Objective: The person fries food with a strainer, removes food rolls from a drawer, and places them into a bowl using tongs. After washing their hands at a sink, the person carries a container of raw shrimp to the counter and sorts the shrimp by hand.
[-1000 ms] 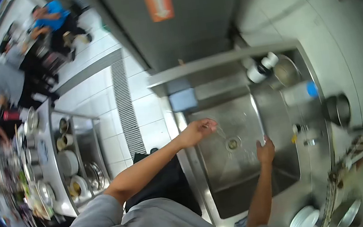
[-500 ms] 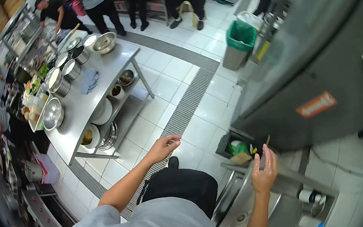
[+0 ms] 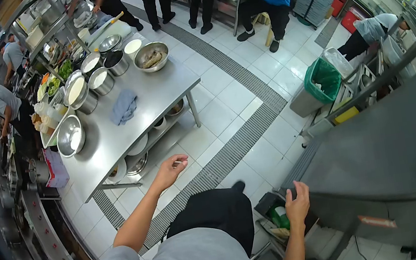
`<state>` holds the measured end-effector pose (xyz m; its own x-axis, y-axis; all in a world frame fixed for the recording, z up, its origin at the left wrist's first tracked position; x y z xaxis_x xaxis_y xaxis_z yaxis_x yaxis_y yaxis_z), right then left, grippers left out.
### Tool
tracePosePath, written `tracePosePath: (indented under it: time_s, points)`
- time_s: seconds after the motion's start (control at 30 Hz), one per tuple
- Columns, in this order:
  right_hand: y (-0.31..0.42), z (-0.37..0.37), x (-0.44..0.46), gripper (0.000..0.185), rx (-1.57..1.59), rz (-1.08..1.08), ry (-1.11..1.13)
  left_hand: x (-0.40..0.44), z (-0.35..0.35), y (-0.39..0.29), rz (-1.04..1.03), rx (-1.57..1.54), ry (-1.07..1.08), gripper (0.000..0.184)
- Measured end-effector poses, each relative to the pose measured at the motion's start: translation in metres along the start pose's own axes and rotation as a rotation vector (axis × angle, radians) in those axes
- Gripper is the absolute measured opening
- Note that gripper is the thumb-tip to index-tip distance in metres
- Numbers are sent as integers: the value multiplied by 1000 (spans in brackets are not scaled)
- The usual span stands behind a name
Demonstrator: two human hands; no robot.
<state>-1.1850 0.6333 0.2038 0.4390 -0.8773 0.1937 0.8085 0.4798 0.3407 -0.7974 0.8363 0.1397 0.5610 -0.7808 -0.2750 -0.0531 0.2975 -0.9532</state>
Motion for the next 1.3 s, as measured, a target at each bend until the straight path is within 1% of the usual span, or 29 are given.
tracePosePath:
  time_s: [0.07, 0.1, 0.13, 0.2, 0.23, 0.3, 0.37, 0.4, 0.43, 0.47, 0.5, 0.53, 0.57, 0.6, 0.63, 0.67, 0.7, 0.73, 0.77, 0.83, 0.9, 0.97, 1.0, 1.07, 1.1, 1.17, 1.23, 1.27, 1.3]
  points:
    - [-14, -19, 26, 34, -20, -24, 110, 24, 3, 2, 10, -4, -21, 33]
    - [-18, -25, 41, 34, -20, -25, 114, 35, 3, 4, 19, -8, -36, 32]
    - [-22, -31, 59, 35, -46, -2, 156, 50, 2, 3, 22, -11, -37, 32]
    - [-30, -46, 96, 35, -72, 43, 232, 79, 14, -3, 30, 60, -130, 32]
    - [-36, -54, 117, 35, -71, 50, 241, 91, 22, -5, 37, 58, -138, 32]
    - [-37, -73, 163, 36, -38, 127, 325, 117, 52, -19, -123, 97, -339, 32]
    - [-16, -79, 207, 36, -140, 231, 310, 130, 88, -36, 34, 116, -491, 33]
    - [-3, -76, 228, 37, -110, 206, 400, 141, 118, -4, -144, 55, -511, 33]
    - [-3, -87, 244, 37, -101, 291, 342, 137, 125, -21, -98, -128, -565, 35]
    - [10, -88, 262, 37, -109, 281, 374, 147, 144, -12, -57, -190, -550, 37]
    - [11, -100, 277, 37, -102, 279, 350, 155, 162, -4, 0, -174, -554, 39]
    - [17, -105, 290, 37, -117, 253, 342, 162, 169, -5, 57, -259, -580, 43]
    - [22, -109, 302, 38, -127, 238, 343, 175, 178, -4, 157, -291, -615, 53]
    - [24, -112, 317, 38, -146, 190, 318, 193, 187, 5, 168, -402, -630, 62]
    - [28, -117, 327, 39, -173, 179, 353, 211, 199, 14, 185, -506, -653, 73]
    - [31, -121, 330, 41, -194, 168, 397, 232, 206, 17, 186, -494, -611, 73]
    - [35, -124, 337, 41, -202, 138, 382, 256, 212, 25, 249, -626, -697, 82]
    - [36, -128, 341, 42, -229, 96, 430, 271, 218, 33, 319, -758, -788, 92]
    - [37, -130, 350, 44, -258, 62, 475, 287, 221, 36, 318, -764, -764, 92]
    - [41, -131, 360, 45, -258, 36, 437, 309, 232, 48, 421, -788, -835, 103]
    - [34, -131, 374, 46, -246, -2, 408, 328, 252, 81, 423, -787, -860, 98]
    - [22, -128, 377, 45, -243, -92, 391, 336, 261, 104, 372, -890, -847, 91]
    - [17, -127, 377, 45, -239, -111, 394, 336, 266, 108, 379, -876, -835, 91]
    - [2, -121, 388, 48, -238, -175, 335, 338, 265, 109, 347, -934, -801, 83]
    - [-11, -121, 395, 48, -241, -182, 329, 341, 265, 108, 347, -934, -791, 83]
    - [-48, -122, 411, 58, -1, -346, 235, 341, 269, 115, 341, -981, -860, 71]
    - [-74, -98, 445, 73, 404, -489, -46, 368, 318, 184, 290, -1151, -745, 64]
    - [-83, -71, 467, 78, 535, -576, -154, 379, 331, 200, 272, -1234, -685, 62]
    - [-86, -36, 491, 84, 666, -659, -262, 373, 322, 189, 284, -1167, -710, 61]
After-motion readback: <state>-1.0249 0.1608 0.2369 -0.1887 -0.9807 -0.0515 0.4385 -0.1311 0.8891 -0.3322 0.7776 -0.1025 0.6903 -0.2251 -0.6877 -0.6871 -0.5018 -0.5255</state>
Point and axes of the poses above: each hand's wrist, its own x-axis towards the middle knuckle, its own z-axis out of the back of the hand, y = z × x, the point moved 4 cm from there along x, towards the middle knuckle, and after that the axes turned 11 degrees about -x, right-handed, at the moved point
